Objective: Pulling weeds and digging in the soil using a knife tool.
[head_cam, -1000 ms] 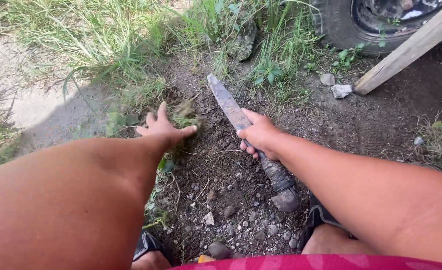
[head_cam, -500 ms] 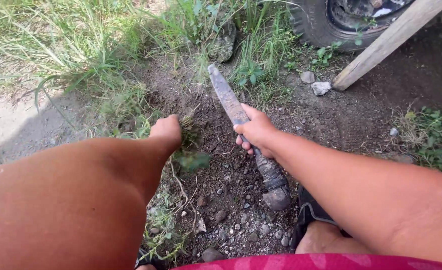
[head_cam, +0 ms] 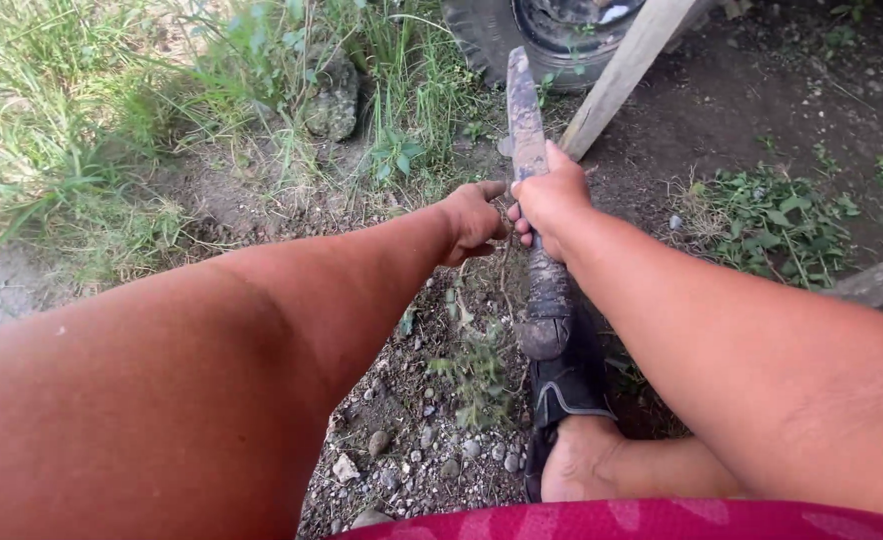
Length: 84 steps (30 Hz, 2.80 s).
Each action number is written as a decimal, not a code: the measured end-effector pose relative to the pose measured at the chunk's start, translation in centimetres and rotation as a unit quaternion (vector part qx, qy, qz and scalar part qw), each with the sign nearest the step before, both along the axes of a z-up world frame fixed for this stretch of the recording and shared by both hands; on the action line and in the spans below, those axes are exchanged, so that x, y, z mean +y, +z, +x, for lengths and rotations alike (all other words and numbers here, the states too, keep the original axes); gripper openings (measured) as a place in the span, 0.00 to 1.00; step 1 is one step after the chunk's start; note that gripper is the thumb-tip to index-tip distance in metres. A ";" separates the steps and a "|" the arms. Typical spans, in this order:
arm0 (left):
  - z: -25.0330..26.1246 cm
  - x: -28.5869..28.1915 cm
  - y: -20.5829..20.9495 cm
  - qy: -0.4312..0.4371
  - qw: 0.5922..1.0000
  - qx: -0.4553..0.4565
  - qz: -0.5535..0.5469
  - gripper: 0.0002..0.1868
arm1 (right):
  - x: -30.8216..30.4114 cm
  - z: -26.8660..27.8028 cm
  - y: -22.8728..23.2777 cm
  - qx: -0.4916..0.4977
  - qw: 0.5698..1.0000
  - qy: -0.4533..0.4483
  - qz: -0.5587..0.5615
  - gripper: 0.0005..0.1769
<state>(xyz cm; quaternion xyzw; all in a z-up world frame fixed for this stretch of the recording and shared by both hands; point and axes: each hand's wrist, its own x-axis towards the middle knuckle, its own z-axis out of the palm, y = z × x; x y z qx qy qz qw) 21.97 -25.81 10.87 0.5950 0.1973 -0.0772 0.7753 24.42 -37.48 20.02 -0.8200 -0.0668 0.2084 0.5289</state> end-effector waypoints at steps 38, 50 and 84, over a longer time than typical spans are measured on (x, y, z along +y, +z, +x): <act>-8.4 5.0 -1.3 -0.006 0.915 0.272 0.298 0.27 | 1.4 -5.6 -15.4 0.341 0.912 -0.212 0.082 0.15; -3.3 5.8 -12.5 -0.456 0.554 0.046 0.696 0.47 | -0.4 -3.3 -16.1 0.238 0.932 -0.257 -0.094 0.07; -2.5 -3.9 -6.6 -0.128 0.829 0.104 0.535 0.20 | -4.6 1.7 -10.4 0.239 0.944 -0.226 0.018 0.12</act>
